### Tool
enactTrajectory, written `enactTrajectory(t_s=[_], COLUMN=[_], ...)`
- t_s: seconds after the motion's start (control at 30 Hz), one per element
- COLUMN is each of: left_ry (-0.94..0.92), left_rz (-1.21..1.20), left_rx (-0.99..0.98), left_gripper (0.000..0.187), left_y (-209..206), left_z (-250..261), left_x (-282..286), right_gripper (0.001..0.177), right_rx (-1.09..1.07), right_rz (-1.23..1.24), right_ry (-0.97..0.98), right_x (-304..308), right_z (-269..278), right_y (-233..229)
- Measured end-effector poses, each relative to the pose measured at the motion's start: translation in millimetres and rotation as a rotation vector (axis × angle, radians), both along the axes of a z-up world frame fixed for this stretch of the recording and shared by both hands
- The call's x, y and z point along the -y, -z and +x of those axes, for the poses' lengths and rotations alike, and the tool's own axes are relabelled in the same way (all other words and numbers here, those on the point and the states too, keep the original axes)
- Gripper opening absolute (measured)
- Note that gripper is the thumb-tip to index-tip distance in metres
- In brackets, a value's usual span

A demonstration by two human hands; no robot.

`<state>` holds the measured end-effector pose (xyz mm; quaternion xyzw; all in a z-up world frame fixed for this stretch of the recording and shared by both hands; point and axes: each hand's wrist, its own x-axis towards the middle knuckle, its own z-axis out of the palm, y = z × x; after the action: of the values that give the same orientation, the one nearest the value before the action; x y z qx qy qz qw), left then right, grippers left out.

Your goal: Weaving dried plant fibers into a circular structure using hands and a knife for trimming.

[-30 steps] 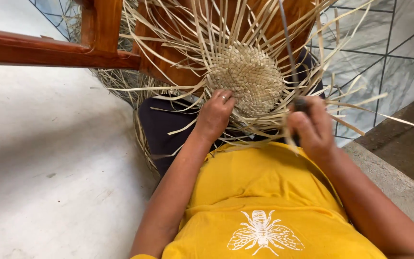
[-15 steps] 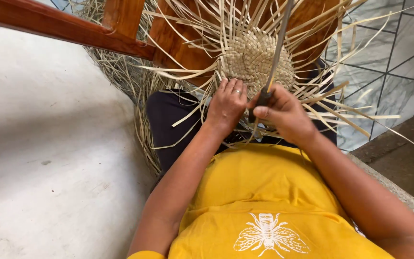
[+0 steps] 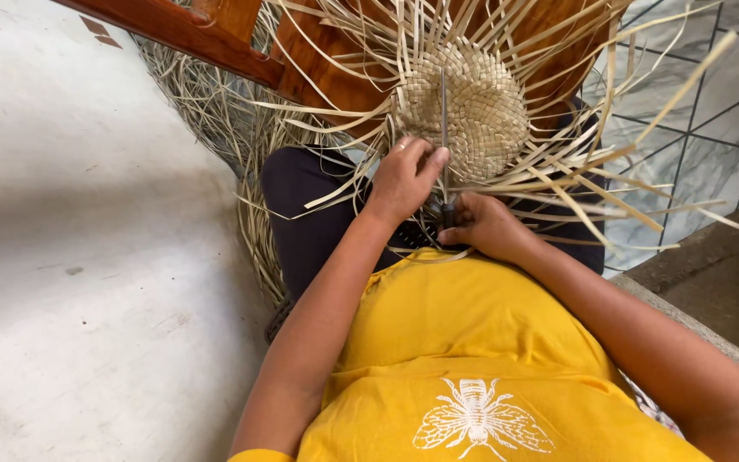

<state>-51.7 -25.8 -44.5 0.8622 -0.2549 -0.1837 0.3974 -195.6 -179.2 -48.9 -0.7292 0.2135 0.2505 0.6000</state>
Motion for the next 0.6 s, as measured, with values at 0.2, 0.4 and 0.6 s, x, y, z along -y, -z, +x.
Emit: enactTrajectory(t_s=[0.2,0.4,0.6], left_ry=[-0.039,-0.118,-0.149], left_rz=[0.066,0.075,0.18], left_rx=[0.032,0.086,0.096], left_gripper=[0.023,0.025,0.025], left_y=[-1.1,20.2,23.3], left_z=[-5.4,-9.6,-4.1], left_x=[12.2,11.0,13.7], right_gripper=[0.038,0.012,0.029], right_rx=[-0.072,0.364,0.531], right_rz=[-0.289,-0.509,-0.704], right_ry=[-0.336,-0.251,-0.177], right_x=[5.4,36.0,52.4], right_z=[14.7,56.6,77.3], right_y=[-27.0,-64.3,26.5])
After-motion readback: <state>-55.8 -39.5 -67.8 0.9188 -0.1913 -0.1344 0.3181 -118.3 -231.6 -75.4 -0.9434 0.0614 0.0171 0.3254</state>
